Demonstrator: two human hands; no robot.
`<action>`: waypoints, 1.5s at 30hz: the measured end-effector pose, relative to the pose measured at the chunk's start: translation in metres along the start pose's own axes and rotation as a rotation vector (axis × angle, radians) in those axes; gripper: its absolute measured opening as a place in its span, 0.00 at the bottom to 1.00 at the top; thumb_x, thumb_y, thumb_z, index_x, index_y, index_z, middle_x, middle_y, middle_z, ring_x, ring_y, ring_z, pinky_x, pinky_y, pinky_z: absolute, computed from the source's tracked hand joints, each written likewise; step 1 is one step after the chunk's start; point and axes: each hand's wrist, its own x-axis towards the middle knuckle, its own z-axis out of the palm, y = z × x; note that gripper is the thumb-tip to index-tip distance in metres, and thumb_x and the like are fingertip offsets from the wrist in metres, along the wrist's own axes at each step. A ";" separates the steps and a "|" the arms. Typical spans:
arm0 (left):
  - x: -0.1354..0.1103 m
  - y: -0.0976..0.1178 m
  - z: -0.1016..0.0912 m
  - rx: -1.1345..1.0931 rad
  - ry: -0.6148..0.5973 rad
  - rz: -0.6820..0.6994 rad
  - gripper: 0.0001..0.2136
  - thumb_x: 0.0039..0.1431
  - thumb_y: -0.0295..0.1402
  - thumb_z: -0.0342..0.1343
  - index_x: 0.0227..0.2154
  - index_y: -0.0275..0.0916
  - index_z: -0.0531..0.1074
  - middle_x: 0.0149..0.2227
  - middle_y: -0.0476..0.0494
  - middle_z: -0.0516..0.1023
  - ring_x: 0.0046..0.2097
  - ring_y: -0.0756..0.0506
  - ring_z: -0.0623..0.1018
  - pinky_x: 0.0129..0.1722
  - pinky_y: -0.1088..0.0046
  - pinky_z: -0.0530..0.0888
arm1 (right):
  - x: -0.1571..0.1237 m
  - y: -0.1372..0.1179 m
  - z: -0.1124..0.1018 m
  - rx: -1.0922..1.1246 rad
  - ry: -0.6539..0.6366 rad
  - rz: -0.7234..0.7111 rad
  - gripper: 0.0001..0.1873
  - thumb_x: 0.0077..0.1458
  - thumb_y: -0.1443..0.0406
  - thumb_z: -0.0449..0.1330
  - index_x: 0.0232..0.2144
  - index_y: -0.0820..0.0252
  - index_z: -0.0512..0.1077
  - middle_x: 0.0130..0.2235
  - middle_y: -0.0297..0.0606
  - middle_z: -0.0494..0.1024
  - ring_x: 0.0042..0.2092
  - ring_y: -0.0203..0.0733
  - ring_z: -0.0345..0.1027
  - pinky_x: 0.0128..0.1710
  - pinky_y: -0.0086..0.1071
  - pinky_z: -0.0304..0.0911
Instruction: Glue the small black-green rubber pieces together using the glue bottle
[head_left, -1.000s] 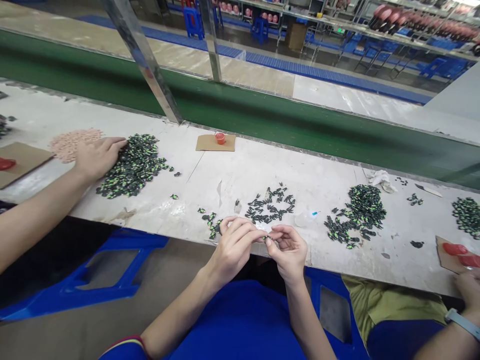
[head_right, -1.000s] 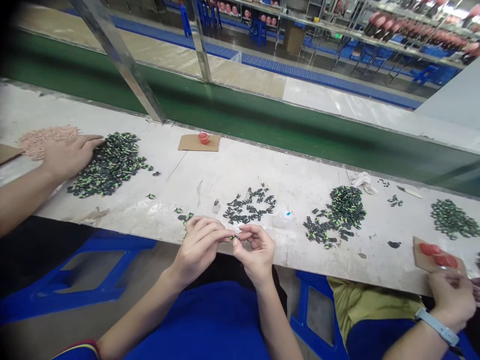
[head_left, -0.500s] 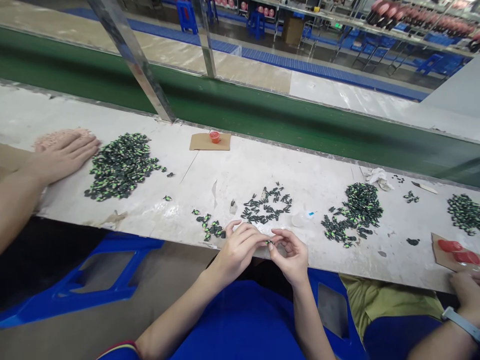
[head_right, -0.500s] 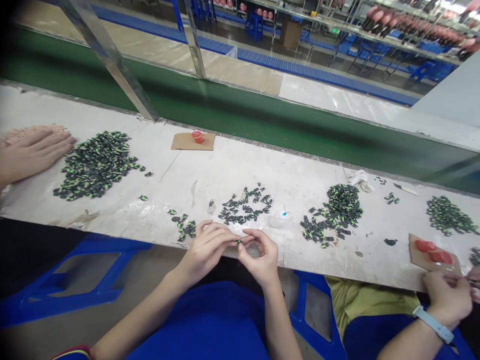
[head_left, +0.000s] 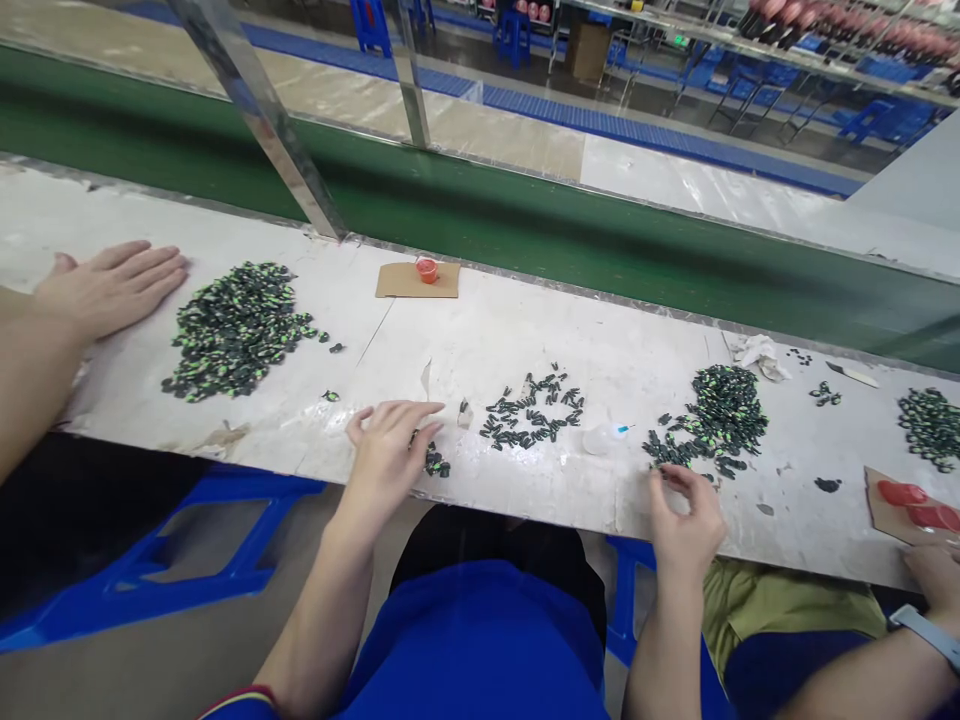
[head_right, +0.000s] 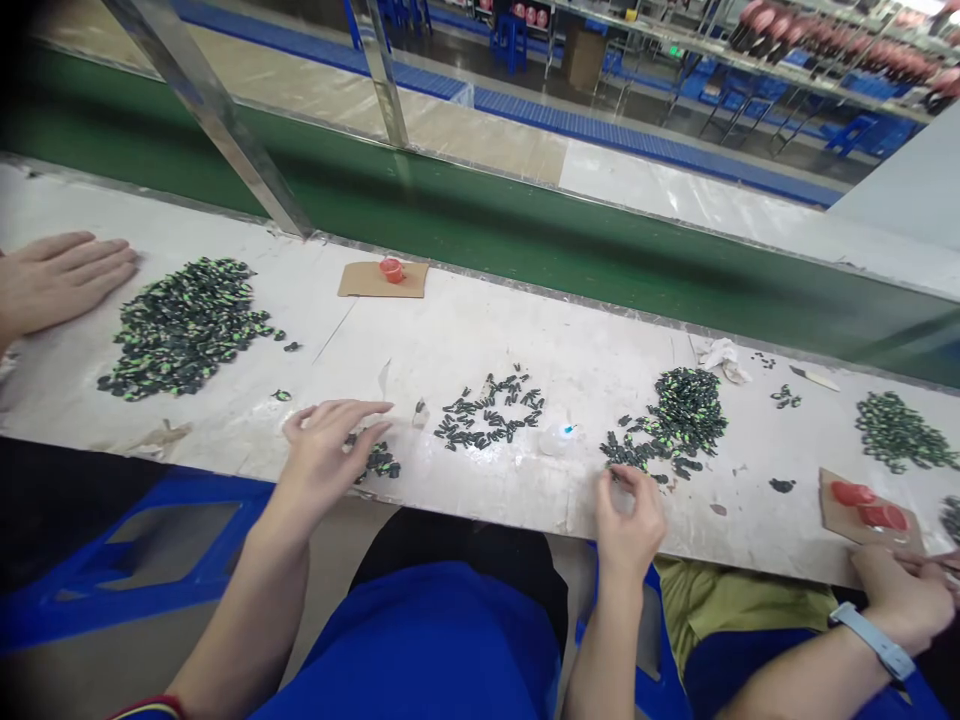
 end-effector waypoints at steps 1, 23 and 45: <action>0.001 -0.005 -0.003 0.033 0.007 -0.030 0.08 0.63 0.33 0.49 0.40 0.44 0.73 0.41 0.42 0.80 0.46 0.38 0.74 0.52 0.52 0.55 | 0.004 0.005 -0.001 -0.070 0.071 -0.011 0.13 0.53 0.56 0.60 0.33 0.61 0.74 0.37 0.45 0.74 0.37 0.46 0.69 0.41 0.42 0.67; 0.004 0.001 0.014 -0.071 -0.239 0.185 0.10 0.62 0.29 0.48 0.33 0.42 0.75 0.34 0.44 0.80 0.41 0.42 0.74 0.47 0.58 0.60 | -0.012 -0.037 0.039 0.619 -0.338 0.330 0.20 0.42 0.56 0.69 0.33 0.58 0.66 0.32 0.38 0.79 0.34 0.44 0.74 0.34 0.37 0.70; -0.013 0.026 0.030 -0.489 -0.301 -0.104 0.04 0.51 0.34 0.62 0.30 0.42 0.76 0.31 0.48 0.83 0.34 0.43 0.82 0.44 0.62 0.74 | -0.054 -0.089 0.061 0.399 -0.167 0.115 0.12 0.53 0.57 0.60 0.26 0.60 0.71 0.20 0.34 0.74 0.21 0.37 0.66 0.21 0.29 0.63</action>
